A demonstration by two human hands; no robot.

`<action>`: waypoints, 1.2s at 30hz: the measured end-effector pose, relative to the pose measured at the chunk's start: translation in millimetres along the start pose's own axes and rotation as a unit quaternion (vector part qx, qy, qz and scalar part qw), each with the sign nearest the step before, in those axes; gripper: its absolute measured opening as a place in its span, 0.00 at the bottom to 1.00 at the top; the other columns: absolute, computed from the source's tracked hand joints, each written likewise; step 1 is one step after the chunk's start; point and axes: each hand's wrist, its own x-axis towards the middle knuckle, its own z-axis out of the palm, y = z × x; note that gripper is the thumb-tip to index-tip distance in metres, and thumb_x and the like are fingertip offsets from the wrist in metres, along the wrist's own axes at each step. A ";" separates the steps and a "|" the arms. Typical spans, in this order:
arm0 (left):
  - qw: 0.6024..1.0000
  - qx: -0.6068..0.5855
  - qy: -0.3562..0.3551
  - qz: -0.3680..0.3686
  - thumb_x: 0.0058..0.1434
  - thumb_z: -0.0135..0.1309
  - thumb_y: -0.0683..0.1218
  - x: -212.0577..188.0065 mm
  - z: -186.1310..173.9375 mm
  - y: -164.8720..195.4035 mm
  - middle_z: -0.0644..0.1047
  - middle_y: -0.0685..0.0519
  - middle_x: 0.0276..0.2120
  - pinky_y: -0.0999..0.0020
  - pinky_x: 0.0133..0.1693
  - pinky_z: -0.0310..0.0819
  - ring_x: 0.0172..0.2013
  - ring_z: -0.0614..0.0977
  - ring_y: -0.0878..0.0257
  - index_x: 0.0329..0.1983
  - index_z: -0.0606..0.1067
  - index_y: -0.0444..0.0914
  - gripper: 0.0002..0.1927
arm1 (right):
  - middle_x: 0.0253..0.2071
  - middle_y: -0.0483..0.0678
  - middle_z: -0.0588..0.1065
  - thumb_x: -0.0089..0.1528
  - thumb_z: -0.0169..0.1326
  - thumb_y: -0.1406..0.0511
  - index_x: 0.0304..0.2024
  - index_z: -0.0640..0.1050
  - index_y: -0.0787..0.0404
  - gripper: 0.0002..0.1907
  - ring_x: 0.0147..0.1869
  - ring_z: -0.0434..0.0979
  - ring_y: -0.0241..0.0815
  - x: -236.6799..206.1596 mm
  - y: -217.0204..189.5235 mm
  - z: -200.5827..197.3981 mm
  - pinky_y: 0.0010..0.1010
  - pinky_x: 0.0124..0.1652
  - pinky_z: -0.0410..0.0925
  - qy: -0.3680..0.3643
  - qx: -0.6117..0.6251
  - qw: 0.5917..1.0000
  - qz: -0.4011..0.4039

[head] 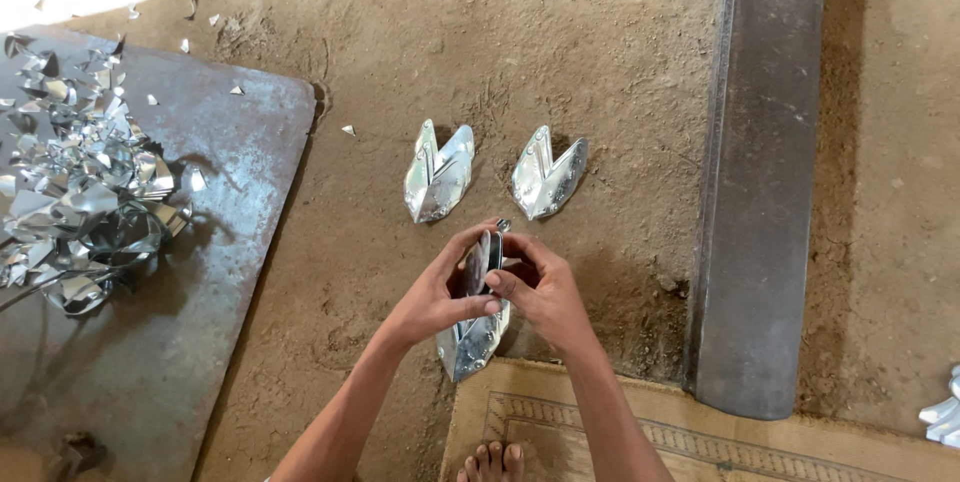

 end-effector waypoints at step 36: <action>0.904 0.382 0.181 0.059 0.59 0.63 0.49 -6.1 -6.4 -50.5 0.59 0.43 0.73 0.49 0.67 0.55 0.72 0.59 0.43 0.60 0.76 0.45 0.25 | 0.48 0.51 0.77 0.57 0.54 0.75 0.44 0.80 0.63 0.13 0.52 0.78 0.46 18.4 103.5 -51.8 0.35 0.51 0.71 -0.199 -0.264 0.942 -0.059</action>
